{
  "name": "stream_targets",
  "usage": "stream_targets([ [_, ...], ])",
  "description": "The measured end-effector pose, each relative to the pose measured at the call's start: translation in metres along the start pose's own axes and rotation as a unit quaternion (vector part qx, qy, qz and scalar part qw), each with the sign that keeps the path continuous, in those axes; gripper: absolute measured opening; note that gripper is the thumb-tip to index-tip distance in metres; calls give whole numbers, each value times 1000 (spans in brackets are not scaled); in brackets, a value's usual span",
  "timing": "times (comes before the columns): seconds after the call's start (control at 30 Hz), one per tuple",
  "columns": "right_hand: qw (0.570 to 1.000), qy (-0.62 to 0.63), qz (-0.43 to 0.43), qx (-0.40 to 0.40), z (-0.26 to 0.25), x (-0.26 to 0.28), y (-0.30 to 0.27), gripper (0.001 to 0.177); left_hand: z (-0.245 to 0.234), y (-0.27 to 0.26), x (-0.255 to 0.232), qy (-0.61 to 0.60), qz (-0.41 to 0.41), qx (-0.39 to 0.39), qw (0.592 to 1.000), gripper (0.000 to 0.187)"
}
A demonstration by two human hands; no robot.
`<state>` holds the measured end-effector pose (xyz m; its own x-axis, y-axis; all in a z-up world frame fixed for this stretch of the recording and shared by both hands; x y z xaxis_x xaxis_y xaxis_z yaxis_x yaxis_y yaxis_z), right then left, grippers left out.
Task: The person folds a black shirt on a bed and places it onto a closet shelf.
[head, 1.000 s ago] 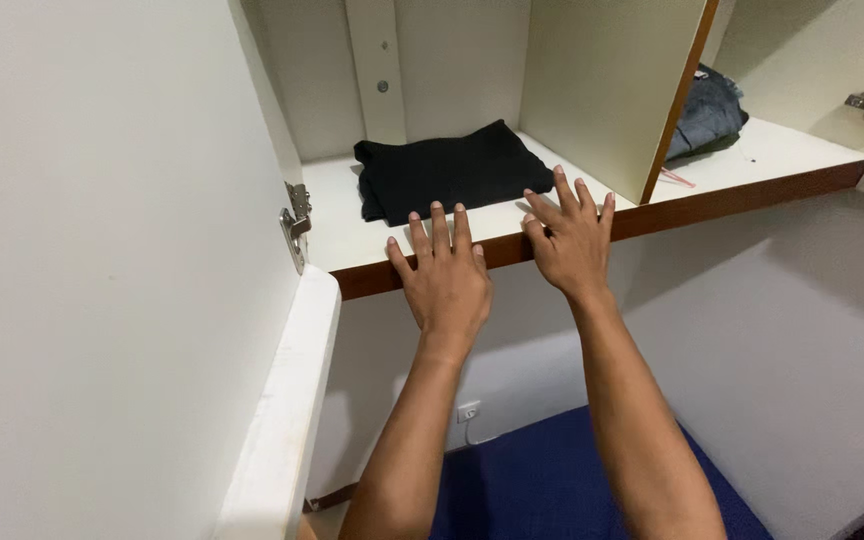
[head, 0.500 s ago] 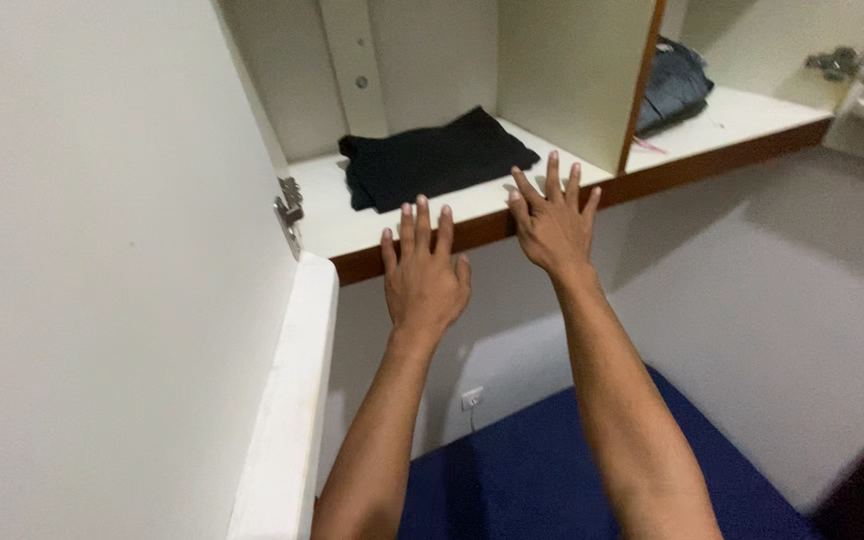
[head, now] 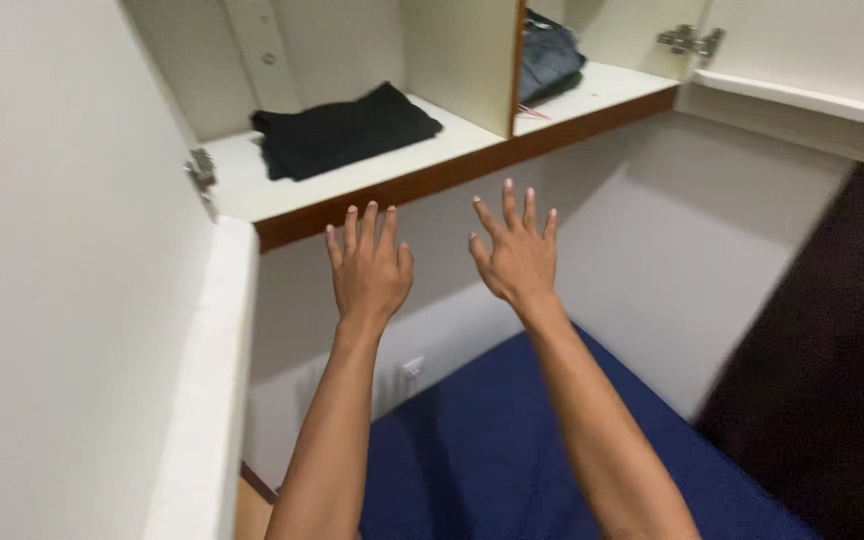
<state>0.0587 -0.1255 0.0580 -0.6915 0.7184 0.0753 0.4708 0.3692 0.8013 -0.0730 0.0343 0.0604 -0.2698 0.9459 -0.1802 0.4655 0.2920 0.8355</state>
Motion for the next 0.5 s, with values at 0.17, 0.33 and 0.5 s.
stream_targets([
  [0.17, 1000, 6, 14, 0, -35, -23, -48, 56, -11, -47, -54, -21, -8, -14, 1000, 57],
  [0.33, 999, 6, 32, -5, -79, -43, -97, 56, -37, -88, -95, -53, -21, 1, 998, 57],
  [0.5, 999, 11, 48, -16, -120, -67, -144, 56, -53, -127, -130, -83, -26, -1, 996, 56],
])
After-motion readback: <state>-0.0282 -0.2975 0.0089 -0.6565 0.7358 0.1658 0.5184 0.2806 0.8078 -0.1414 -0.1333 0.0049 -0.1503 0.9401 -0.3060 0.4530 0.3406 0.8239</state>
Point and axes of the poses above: each hand's wrist, its own y-axis towards the middle knuckle, its own z-axis out of the palm, x = y × z, the point moved 7 cm from there along y, towards the middle knuckle, and after that the axes turned 10 degrees about -x, right-handed, at the moved point
